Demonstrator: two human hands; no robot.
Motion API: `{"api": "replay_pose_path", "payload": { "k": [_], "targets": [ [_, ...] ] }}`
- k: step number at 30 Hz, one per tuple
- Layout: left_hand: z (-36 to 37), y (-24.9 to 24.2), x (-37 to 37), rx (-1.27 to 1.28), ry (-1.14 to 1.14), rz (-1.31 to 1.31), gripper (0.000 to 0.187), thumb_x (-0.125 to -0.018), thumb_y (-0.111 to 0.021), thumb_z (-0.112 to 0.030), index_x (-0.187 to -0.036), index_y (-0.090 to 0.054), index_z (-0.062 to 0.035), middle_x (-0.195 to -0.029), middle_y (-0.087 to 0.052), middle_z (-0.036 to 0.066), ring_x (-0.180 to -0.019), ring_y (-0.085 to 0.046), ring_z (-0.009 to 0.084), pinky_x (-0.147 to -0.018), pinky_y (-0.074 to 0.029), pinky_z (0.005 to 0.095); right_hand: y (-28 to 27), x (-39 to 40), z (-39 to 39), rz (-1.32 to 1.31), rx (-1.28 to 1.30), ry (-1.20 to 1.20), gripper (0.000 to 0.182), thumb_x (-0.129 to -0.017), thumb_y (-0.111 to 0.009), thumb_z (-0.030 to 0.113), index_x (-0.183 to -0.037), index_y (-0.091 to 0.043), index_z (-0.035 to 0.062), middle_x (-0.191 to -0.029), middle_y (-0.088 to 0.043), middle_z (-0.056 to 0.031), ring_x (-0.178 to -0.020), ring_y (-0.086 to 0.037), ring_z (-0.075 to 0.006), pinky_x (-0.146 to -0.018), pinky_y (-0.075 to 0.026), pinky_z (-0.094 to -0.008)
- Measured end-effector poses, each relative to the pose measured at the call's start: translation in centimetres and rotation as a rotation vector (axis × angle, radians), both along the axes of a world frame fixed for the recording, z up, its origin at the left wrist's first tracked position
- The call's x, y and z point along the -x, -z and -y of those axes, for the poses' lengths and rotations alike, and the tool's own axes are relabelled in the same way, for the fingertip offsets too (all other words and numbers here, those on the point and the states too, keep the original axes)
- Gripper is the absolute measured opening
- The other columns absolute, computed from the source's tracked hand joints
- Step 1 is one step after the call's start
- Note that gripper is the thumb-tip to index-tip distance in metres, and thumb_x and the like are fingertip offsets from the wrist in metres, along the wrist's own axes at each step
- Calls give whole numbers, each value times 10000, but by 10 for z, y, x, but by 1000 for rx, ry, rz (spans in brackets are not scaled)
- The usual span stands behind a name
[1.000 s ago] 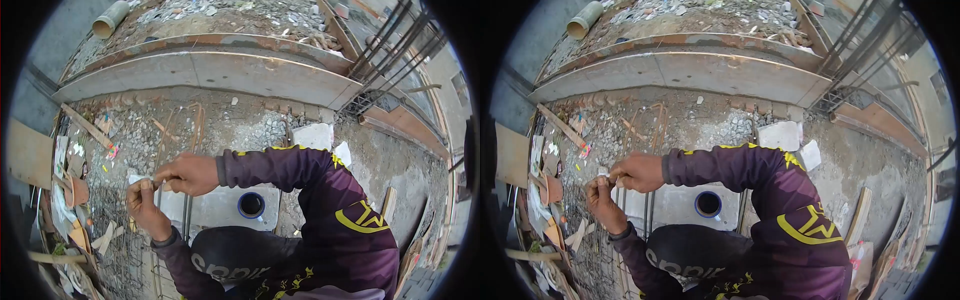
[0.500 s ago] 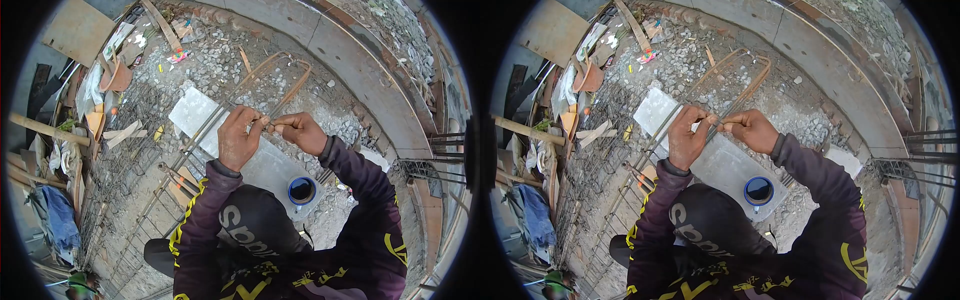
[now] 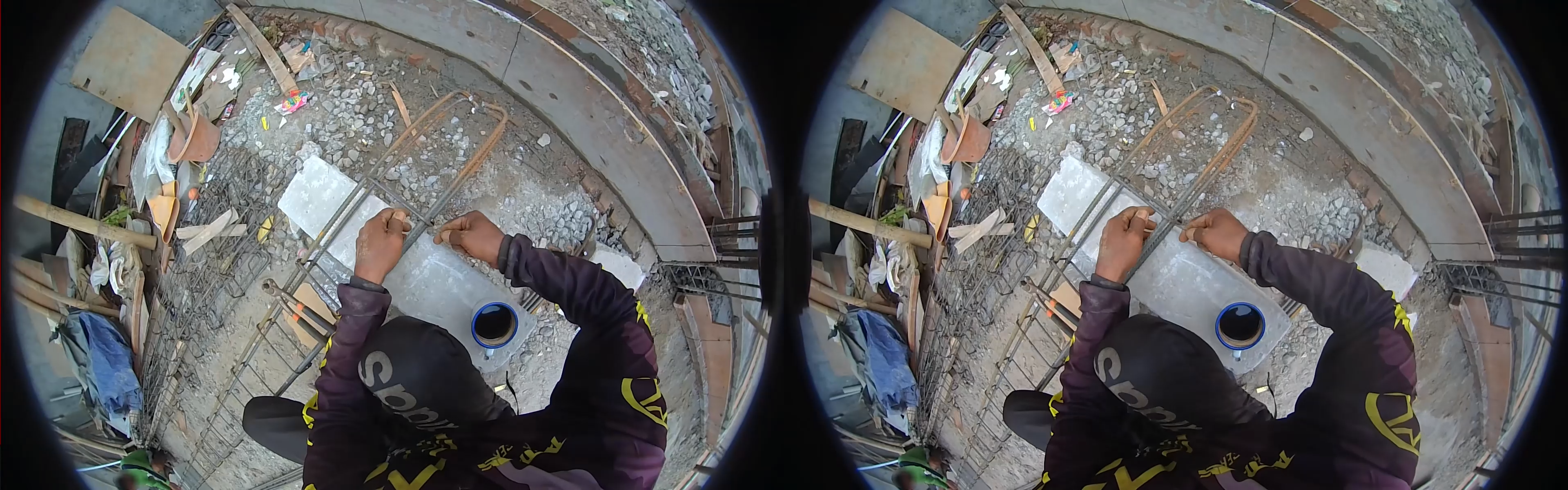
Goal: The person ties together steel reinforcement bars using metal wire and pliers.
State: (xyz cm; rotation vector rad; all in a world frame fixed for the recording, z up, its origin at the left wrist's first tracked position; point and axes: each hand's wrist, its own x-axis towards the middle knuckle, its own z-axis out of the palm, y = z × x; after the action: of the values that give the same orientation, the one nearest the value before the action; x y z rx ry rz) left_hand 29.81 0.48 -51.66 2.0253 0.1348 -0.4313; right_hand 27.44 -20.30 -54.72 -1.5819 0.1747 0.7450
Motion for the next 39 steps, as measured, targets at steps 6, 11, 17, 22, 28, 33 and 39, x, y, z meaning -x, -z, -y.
{"api": "replay_pose_path", "payload": {
  "k": [6, 11, 17, 22, 28, 33, 39],
  "targets": [
    [2, -2, 7, 351, -97, -273, 376, -1005, -464, -303, -1147, -623, 8, -955, -674, 92, -804, -634, 150, -724, -505, 250, 8, 4, -12, 218, 67, -8, 187, -933, -557, 91, -970, -698, -26, -601, -548, -5, -511, -443, -63, -490, -371, -241],
    [-4, 1, 5, 508, -144, -316, 424, -999, -498, -329, -1143, -608, 55, -987, -678, 121, -843, -652, 169, -751, -524, 263, 13, 13, -18, 340, 42, 70, 203, -953, -531, 97, -999, -693, -17, -627, -577, -13, -520, -469, -70, -511, -413, -244],
    [0, -8, 7, 520, -163, -316, 437, -993, -520, -314, -1119, -607, 96, -1022, -679, 154, -901, -665, 191, -777, -526, 280, 5, 16, -19, 139, -36, 123, 210, -961, -540, 133, -1024, -698, 9, -654, -610, -24, -532, -498, -60, -502, -423, -232],
    [-5, -3, 10, 545, -103, -278, 440, -990, -527, -307, -1121, -609, 105, -1039, -677, 158, -939, -663, 207, -828, -508, 299, 13, 14, -21, 239, 24, 121, 215, -924, -545, 133, -1025, -690, 10, -623, -623, -76, -527, -566, -152, -526, -467, -331],
    [-8, -5, 10, 595, -100, -330, 430, -989, -526, -300, -1125, -610, 99, -1051, -669, 148, -987, -645, 211, -846, -500, 322, -26, 18, -20, 593, 389, -1, 387, -909, -563, 106, -1279, -468, 44, -572, -594, -126, -545, -625, -317, -521, -465, -421],
    [-7, -8, 7, 628, -138, -370, 426, -978, -545, -319, -1119, -614, 77, -1032, -661, 136, -958, -638, 213, -829, -506, 333, -42, 6, -25, 748, 560, -179, 283, -922, -541, 205, -1178, -457, 119, -586, -595, -175, -572, -622, -397, -542, -472, -506],
    [-5, -12, 3, 641, -128, -395, 433, -975, -551, -332, -1080, -628, 81, -1039, -664, 144, -918, -651, 193, -767, -544, 309, -22, -2, -29, 1017, 828, -311, 304, -900, -568, 228, -1171, -472, 128, -653, -640, -138, -557, -646, -352, -492, -482, -472]
  ]
}}
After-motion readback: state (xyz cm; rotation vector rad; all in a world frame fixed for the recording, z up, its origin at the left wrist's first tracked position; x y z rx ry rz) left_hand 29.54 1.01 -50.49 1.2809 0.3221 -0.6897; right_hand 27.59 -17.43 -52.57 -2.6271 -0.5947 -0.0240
